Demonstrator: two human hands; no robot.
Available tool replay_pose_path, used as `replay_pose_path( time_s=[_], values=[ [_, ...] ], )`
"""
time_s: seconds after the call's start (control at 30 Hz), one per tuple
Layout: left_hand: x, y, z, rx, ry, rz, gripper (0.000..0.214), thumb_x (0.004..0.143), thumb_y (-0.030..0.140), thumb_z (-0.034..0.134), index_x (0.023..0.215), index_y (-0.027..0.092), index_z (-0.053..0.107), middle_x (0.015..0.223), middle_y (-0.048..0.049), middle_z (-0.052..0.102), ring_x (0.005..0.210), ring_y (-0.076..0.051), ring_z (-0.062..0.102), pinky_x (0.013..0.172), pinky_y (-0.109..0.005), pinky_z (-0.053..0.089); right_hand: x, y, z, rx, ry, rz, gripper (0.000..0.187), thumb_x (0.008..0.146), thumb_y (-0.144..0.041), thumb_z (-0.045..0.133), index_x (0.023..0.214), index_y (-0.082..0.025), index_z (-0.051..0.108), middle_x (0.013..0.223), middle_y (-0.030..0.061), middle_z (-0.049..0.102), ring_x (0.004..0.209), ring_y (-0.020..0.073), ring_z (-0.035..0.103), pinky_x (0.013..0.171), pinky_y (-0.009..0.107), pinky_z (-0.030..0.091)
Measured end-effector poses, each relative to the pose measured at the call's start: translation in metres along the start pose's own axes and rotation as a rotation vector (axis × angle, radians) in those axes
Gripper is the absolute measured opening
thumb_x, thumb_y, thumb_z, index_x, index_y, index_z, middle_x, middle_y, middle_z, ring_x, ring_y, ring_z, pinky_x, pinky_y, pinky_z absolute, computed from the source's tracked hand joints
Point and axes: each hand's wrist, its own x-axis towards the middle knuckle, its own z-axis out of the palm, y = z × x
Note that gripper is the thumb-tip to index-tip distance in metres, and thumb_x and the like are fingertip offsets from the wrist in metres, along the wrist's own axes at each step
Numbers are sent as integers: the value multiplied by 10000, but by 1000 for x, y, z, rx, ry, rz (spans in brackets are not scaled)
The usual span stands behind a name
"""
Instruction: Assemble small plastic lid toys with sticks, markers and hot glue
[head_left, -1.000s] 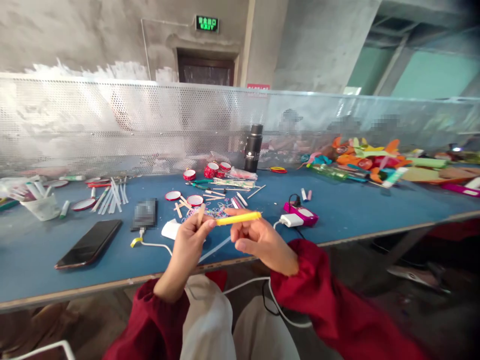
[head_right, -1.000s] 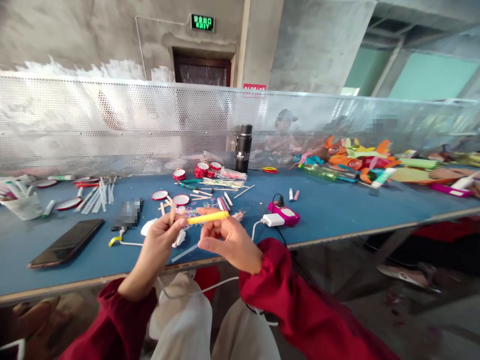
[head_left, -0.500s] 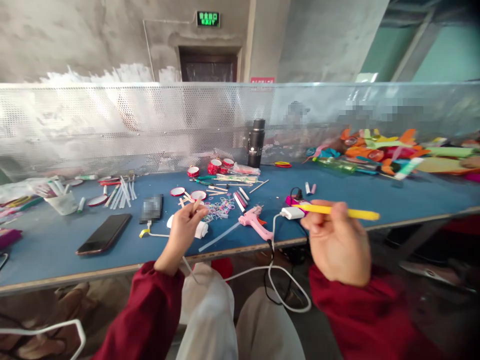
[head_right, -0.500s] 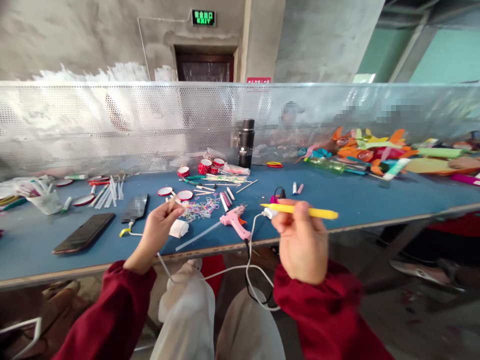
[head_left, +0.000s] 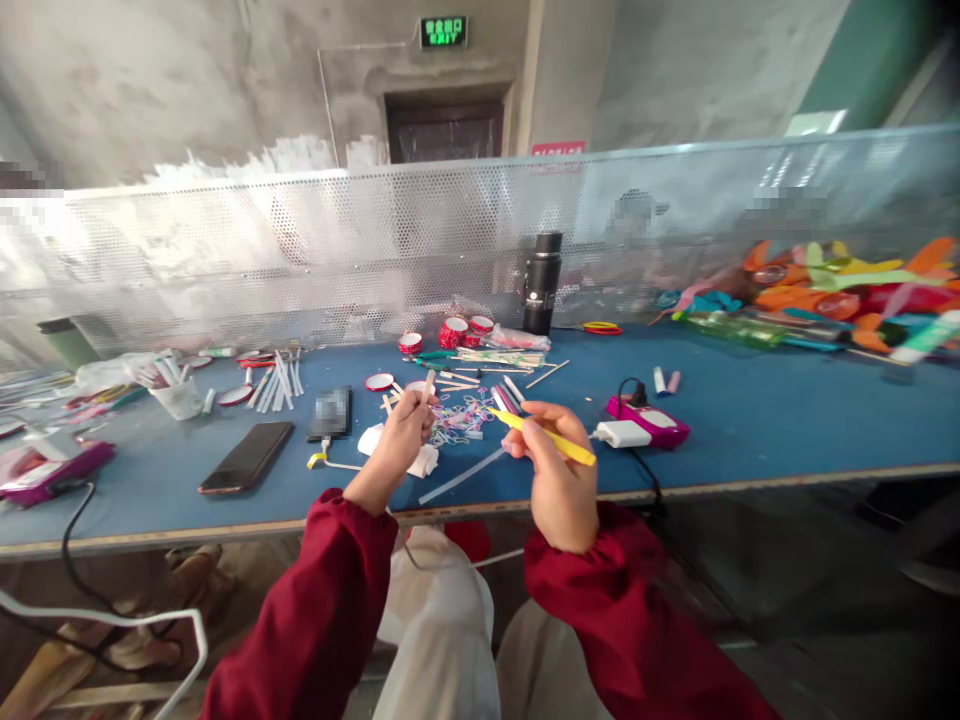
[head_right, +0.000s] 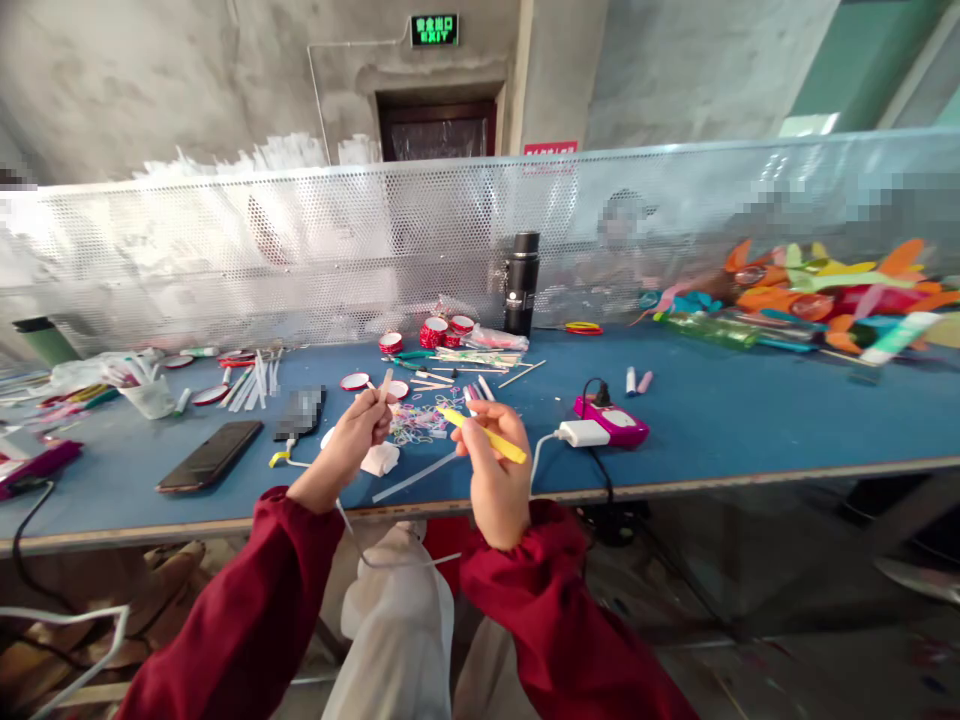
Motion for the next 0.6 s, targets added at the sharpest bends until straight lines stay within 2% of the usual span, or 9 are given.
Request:
replay_pose_path(
  time_s=[0.1,0.2,0.33,0.4,0.47,0.6],
  values=[
    [-11,-1,4,-248,-22,-63,237,896,414,607,917,196,517,714,36,548,556,-79,515,554,-207,395,2,12,26,-68,-21,-103,219,904,-411,684,1016,-225,650,852,19,693,726,166,658,669,309,562],
    [-16,-6,6,-315,-27,-85,361,856,506,690,969,207,521,906,-39,699,734,-139,673,694,-265,512,6,23,43,-149,-31,-210,204,894,-411,678,975,-225,650,896,41,704,781,195,679,699,341,583],
    [-14,-14,5,-350,-12,-23,380,797,511,763,934,182,630,1084,-81,727,943,-180,690,821,-287,513,14,32,51,-266,-4,-302,150,888,-371,668,891,-228,626,818,28,695,703,187,661,662,335,570],
    [-13,-15,6,-292,54,54,346,782,473,779,924,166,711,1001,-59,726,898,-155,651,805,-259,487,16,33,51,-317,9,-352,144,889,-358,659,854,-229,605,787,21,683,686,185,652,654,329,556],
    [-13,-13,9,-219,104,98,331,783,449,769,940,157,753,817,-23,686,750,-123,583,713,-241,450,16,35,50,-338,16,-390,140,902,-353,641,854,-230,596,780,20,668,691,188,649,653,330,545],
    [-11,-7,12,-103,68,78,313,796,448,724,893,150,729,631,15,602,569,-108,473,566,-247,370,14,36,48,-354,0,-422,112,935,-347,608,937,-237,627,851,36,679,747,201,658,707,356,555]
  ],
)
